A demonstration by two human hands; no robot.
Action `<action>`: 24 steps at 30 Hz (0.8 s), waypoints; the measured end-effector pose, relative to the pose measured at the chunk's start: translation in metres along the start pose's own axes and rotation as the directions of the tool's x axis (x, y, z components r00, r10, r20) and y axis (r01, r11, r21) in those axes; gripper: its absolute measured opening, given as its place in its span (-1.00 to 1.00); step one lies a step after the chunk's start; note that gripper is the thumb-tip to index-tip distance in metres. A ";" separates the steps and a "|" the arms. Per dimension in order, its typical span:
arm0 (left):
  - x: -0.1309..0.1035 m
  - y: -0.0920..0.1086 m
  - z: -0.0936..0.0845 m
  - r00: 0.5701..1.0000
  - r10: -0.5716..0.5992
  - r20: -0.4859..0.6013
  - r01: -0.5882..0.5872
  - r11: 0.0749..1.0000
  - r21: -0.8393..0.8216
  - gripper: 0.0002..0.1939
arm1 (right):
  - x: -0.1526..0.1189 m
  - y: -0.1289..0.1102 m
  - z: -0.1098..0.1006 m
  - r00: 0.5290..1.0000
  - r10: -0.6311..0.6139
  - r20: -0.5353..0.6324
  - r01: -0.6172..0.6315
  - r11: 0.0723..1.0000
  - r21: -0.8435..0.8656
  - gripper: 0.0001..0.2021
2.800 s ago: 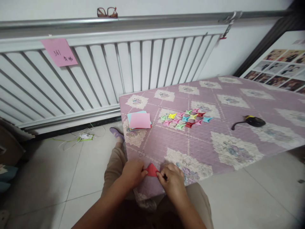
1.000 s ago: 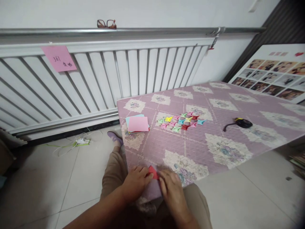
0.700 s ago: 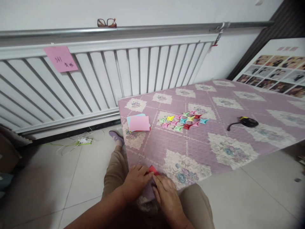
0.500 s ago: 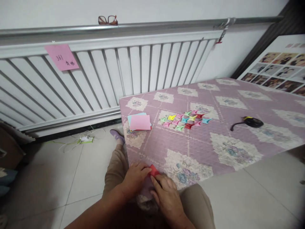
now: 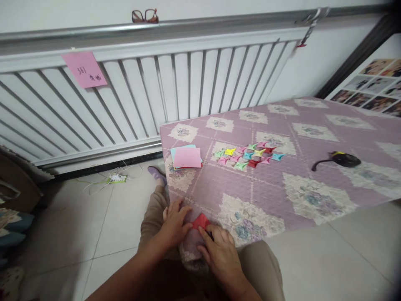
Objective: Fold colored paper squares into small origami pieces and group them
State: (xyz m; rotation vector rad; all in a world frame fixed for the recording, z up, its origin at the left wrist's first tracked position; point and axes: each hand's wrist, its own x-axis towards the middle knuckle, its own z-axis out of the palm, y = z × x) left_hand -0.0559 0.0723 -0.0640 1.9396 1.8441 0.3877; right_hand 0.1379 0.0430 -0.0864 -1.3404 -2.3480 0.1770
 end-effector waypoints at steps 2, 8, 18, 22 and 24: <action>-0.003 0.001 -0.002 0.999 0.019 -0.049 -0.018 1.000 0.026 -0.53 | 0.000 -0.001 -0.001 1.000 0.006 -0.002 -0.006 1.000 0.002 -0.52; -0.031 0.011 0.025 0.885 0.437 -0.160 -0.425 0.899 0.103 -0.64 | -0.002 -0.001 0.002 1.000 0.025 -0.003 -0.025 1.000 0.009 -0.57; -0.039 0.013 0.053 0.870 0.462 -0.175 -0.400 0.867 0.298 -0.59 | -0.010 0.014 0.004 0.998 -0.054 -0.031 0.054 0.999 0.004 -0.67; -0.040 0.018 0.055 0.875 0.439 -0.206 -0.370 0.879 0.302 -0.59 | -0.014 0.026 -0.001 0.992 -0.099 -0.075 0.096 0.995 -0.038 -0.70; -0.041 0.020 0.055 0.869 0.442 -0.220 -0.370 0.878 0.304 -0.56 | -0.014 0.030 -0.005 0.992 -0.089 -0.092 0.085 0.995 -0.048 -0.73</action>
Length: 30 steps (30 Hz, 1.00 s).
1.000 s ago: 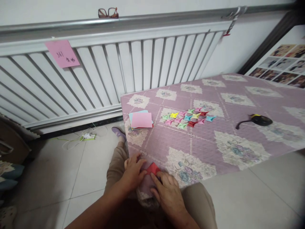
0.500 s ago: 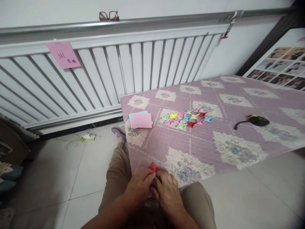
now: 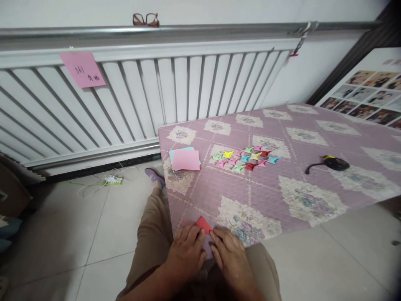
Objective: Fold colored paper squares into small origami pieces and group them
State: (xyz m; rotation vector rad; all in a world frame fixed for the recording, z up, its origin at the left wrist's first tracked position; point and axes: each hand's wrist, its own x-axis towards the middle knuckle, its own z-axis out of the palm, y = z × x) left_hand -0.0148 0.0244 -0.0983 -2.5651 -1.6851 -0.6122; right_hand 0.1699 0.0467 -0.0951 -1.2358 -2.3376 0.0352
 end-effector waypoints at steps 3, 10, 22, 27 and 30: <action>0.000 0.002 -0.003 1.000 0.006 -0.007 -0.006 1.000 0.023 -0.53 | 0.007 0.001 -0.006 1.000 -0.001 0.016 0.001 1.000 -0.001 -0.70; 0.000 0.004 -0.009 1.000 -0.026 0.011 0.026 0.999 0.022 -0.52 | 0.032 -0.003 -0.010 0.963 -0.130 0.238 0.123 0.991 0.042 -0.51; 0.002 0.005 -0.005 0.994 -0.028 -0.110 0.033 0.998 0.048 -0.59 | 0.048 0.001 -0.014 0.938 -0.079 0.336 0.081 0.997 0.006 -0.42; 0.003 0.005 -0.011 0.992 -0.034 -0.120 0.039 0.998 0.044 -0.60 | 0.052 0.009 -0.006 0.934 -0.077 0.349 0.085 0.996 -0.007 -0.27; 0.003 0.006 -0.012 0.994 -0.029 -0.103 0.035 0.998 0.056 -0.59 | 0.052 0.014 -0.004 0.920 -0.070 0.386 0.078 0.997 -0.005 -0.17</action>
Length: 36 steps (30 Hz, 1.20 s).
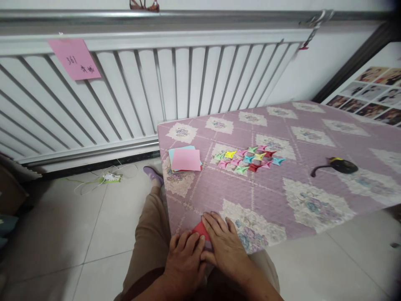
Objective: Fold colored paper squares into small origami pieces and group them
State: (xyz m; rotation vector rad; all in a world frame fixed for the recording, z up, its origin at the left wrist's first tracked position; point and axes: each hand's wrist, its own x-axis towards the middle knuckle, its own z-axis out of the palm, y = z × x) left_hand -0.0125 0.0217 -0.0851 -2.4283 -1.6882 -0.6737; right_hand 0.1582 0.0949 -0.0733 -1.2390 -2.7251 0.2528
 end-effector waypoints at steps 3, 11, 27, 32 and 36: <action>-0.001 0.000 0.000 1.000 0.000 -0.005 0.000 1.000 0.010 -0.59 | -0.002 0.000 -0.002 0.999 0.022 0.030 -0.022 0.999 0.029 -0.14; -0.006 -0.005 0.007 0.997 0.027 0.077 -0.025 0.999 -0.020 -0.46 | -0.021 -0.029 0.000 0.996 0.014 0.088 -0.025 0.992 0.125 -0.25; -0.026 -0.016 0.006 1.000 -0.014 -0.022 0.016 0.998 0.055 -0.33 | -0.044 -0.019 0.019 0.997 0.074 -0.036 -0.076 0.996 -0.036 -0.30; -0.027 -0.017 0.005 0.997 -0.031 0.064 0.028 0.999 0.044 -0.32 | -0.057 -0.003 0.016 0.979 0.123 -0.161 -0.137 0.988 -0.078 -0.44; -0.026 -0.016 0.001 0.978 -0.061 0.198 0.056 0.998 0.028 -0.31 | -0.046 -0.003 0.001 0.915 0.197 -0.353 -0.209 0.978 0.005 -0.65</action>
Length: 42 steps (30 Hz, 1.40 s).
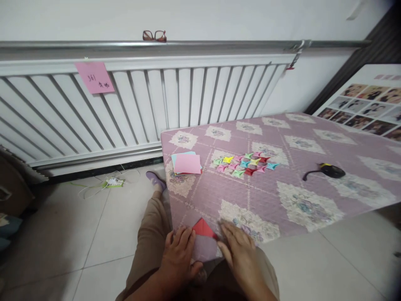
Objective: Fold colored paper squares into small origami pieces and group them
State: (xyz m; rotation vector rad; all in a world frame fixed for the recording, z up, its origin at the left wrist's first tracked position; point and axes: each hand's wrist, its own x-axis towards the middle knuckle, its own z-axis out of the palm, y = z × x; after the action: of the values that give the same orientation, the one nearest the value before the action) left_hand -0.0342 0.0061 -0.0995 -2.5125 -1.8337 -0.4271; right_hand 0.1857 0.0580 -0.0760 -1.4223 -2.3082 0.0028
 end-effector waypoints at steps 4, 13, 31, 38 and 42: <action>0.001 0.001 -0.004 0.999 -0.017 0.045 0.017 1.000 -0.010 -0.30 | 0.028 -0.026 -0.006 0.996 -0.067 0.067 0.052 0.979 0.197 -0.81; 0.016 -0.006 -0.028 0.996 -0.035 0.086 0.046 0.990 -0.131 -0.57 | 0.055 -0.033 -0.003 0.956 -0.130 0.262 0.057 0.962 0.268 -0.79; 0.054 -0.019 -0.032 0.984 -0.068 0.165 0.099 0.977 -0.190 -0.86 | 0.059 -0.036 -0.002 0.939 -0.167 0.300 0.142 0.984 0.103 -0.88; 0.059 -0.021 -0.031 0.985 -0.075 0.154 0.115 0.956 -0.269 -0.84 | 0.058 -0.050 0.001 0.949 -0.134 0.286 0.152 0.987 -0.042 -0.87; 0.056 -0.021 -0.033 0.991 -0.108 0.083 0.129 0.935 -0.330 -0.79 | 0.064 -0.051 -0.001 0.959 -0.093 0.267 0.119 0.989 -0.084 -0.87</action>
State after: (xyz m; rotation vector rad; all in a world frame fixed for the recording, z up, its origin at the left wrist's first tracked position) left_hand -0.0452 0.0603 -0.0592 -2.6556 -2.1057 -0.7296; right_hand 0.1182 0.0886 -0.0416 -1.4170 -2.6328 0.0477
